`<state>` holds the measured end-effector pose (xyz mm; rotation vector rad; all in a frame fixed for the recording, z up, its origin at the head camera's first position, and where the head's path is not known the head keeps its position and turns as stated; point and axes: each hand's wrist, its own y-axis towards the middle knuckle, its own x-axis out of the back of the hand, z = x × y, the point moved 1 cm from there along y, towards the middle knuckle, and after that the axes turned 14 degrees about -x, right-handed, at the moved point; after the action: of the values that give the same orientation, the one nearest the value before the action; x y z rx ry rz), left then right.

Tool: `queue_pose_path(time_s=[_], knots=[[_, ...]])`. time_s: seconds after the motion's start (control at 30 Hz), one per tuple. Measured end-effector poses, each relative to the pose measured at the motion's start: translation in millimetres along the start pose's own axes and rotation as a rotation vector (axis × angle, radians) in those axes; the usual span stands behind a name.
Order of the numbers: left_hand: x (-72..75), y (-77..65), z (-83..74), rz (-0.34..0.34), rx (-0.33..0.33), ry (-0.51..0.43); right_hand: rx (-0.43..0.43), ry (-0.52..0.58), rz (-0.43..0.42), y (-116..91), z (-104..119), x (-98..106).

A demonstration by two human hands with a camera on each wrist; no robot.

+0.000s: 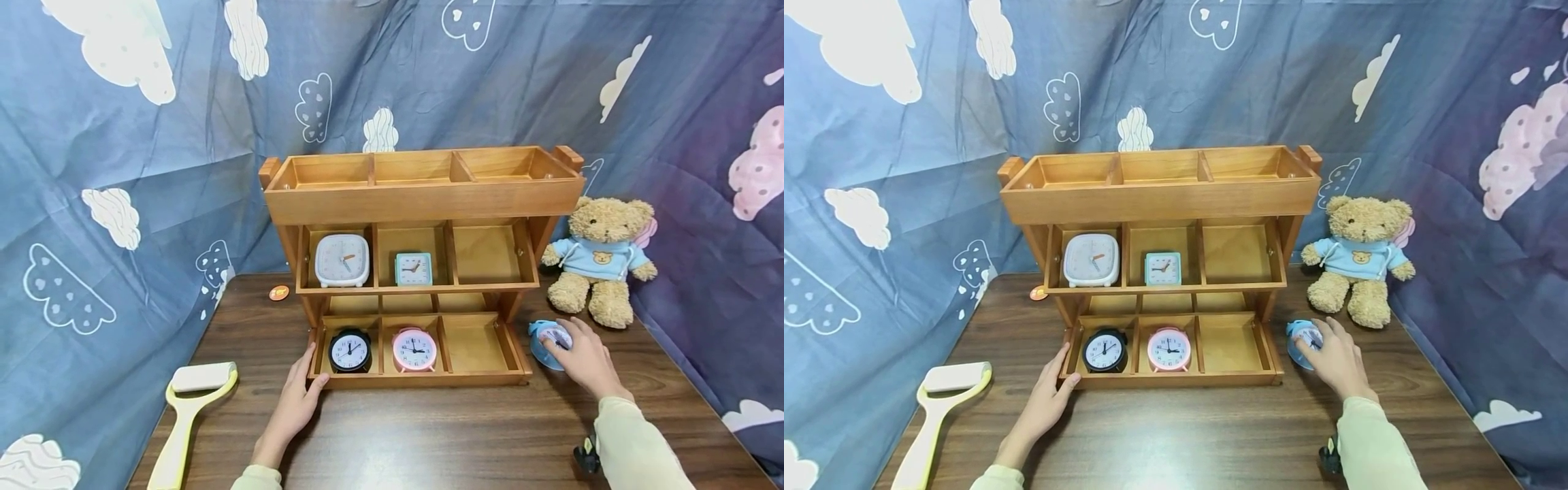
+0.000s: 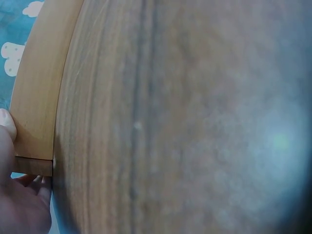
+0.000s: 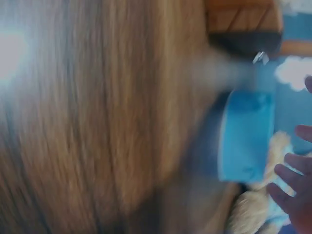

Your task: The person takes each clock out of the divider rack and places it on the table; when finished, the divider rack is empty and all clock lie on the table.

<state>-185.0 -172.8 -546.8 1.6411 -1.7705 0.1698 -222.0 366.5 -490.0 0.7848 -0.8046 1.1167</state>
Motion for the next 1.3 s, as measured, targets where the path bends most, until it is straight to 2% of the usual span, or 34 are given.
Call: queue_pose_path(time_s=[0.07,0.17,0.27,0.37,0.53,0.67,0.8,0.93,1.13,1.3], knots=[[-0.4,0.4,-0.1,0.001,0.001,0.001,0.033,0.051,-0.078,-6,13,3],[-0.8,0.8,0.0,0.001,-0.003,0.007,0.141,0.128,-0.183,-16,37,6],[-1.2,1.0,1.0,0.001,-0.009,0.009,0.245,0.154,-0.215,-25,64,4],[-0.9,0.8,2.2,-0.001,-0.01,0.011,0.292,0.164,-0.171,-32,91,-6],[-1.0,0.6,3.2,-0.003,-0.007,0.013,0.299,0.137,-0.045,-45,133,-41],[-1.9,1.2,3.4,-0.001,-0.007,0.013,0.347,0.099,-0.003,-50,164,-68],[-2.2,0.7,3.8,-0.005,-0.002,0.013,0.378,0.065,0.047,-49,186,-87],[-2.3,0.2,3.6,-0.003,-0.001,0.01,0.352,0.009,0.101,-50,196,-101],[-1.5,-0.2,3.0,-0.009,-0.002,0.006,0.302,-0.063,0.131,-51,201,-116],[-1.8,0.1,1.9,0.0,0.015,0.01,0.238,-0.092,0.137,-52,203,-121]])
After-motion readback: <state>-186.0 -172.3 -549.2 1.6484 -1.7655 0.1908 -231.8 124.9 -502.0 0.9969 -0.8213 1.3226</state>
